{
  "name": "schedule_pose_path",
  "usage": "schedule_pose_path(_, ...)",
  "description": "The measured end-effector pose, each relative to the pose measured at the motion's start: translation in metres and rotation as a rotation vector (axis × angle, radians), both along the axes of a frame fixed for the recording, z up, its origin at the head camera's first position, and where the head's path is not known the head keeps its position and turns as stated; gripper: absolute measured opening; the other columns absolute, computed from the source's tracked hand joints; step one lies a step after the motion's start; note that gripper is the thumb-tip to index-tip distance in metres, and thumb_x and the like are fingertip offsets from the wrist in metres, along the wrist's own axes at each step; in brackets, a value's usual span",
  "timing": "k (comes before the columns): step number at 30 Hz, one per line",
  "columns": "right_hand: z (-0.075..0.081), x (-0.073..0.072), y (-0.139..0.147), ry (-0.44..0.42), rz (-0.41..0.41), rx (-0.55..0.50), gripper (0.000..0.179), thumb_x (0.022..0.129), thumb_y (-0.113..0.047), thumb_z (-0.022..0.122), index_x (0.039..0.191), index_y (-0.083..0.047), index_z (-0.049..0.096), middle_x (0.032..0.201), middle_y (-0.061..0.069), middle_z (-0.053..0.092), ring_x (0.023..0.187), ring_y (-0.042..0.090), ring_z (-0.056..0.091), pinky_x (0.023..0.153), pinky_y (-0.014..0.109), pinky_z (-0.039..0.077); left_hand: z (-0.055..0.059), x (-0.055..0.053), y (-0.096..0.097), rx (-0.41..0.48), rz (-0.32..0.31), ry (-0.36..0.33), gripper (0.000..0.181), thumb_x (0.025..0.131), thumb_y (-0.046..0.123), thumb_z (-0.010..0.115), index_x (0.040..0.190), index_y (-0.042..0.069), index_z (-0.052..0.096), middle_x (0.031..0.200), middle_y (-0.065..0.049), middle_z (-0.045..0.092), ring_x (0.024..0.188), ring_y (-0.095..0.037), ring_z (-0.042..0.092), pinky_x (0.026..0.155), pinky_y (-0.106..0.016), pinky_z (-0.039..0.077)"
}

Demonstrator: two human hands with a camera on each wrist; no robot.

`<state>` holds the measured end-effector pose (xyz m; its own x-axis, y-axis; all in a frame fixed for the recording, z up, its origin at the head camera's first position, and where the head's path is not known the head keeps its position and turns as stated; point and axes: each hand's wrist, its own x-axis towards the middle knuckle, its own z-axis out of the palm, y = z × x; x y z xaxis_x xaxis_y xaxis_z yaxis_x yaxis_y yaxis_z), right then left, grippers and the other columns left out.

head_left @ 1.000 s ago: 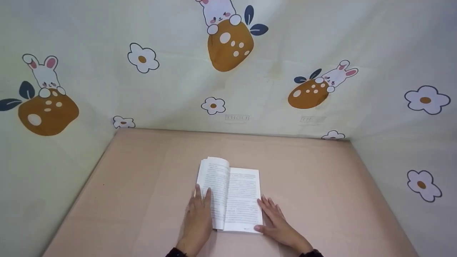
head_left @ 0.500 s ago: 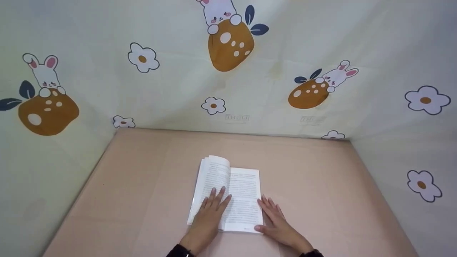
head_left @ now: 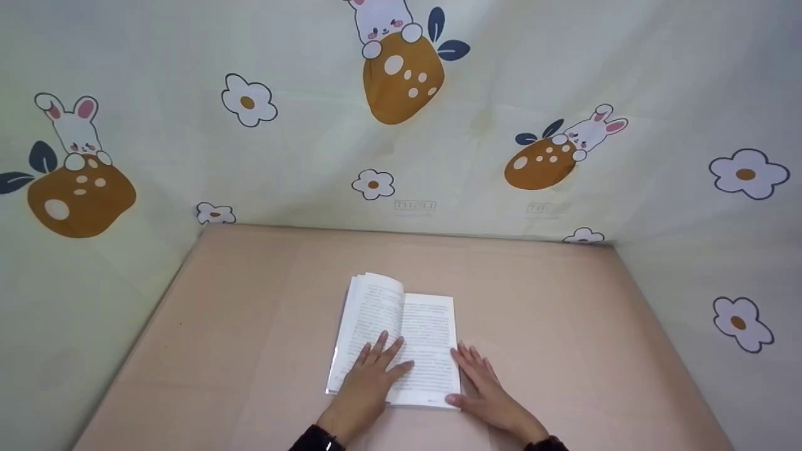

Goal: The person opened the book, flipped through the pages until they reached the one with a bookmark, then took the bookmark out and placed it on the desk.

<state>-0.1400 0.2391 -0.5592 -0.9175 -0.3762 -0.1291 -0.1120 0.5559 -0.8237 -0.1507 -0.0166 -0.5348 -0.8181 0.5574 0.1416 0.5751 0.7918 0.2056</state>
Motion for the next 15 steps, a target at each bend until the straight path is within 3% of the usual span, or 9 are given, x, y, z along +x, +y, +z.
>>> schedule_pose_path(15, 0.002, -0.001, 0.002, -0.034, 0.003, -0.003, 0.074, 0.089, -0.035, 0.060, 0.148, -0.013, 0.022, 0.156, 0.019, 0.004, 0.141, 0.042, -0.010, 0.109, 0.058, -0.015, 0.014, 0.007, 0.001, -0.028, 0.049, -0.093, 0.061, 0.070, -0.002, 0.072, 0.127, 0.011, 0.056, 0.148, -0.014, 0.035, 0.133, -0.042, 0.033, 0.099, -0.055, 0.040)
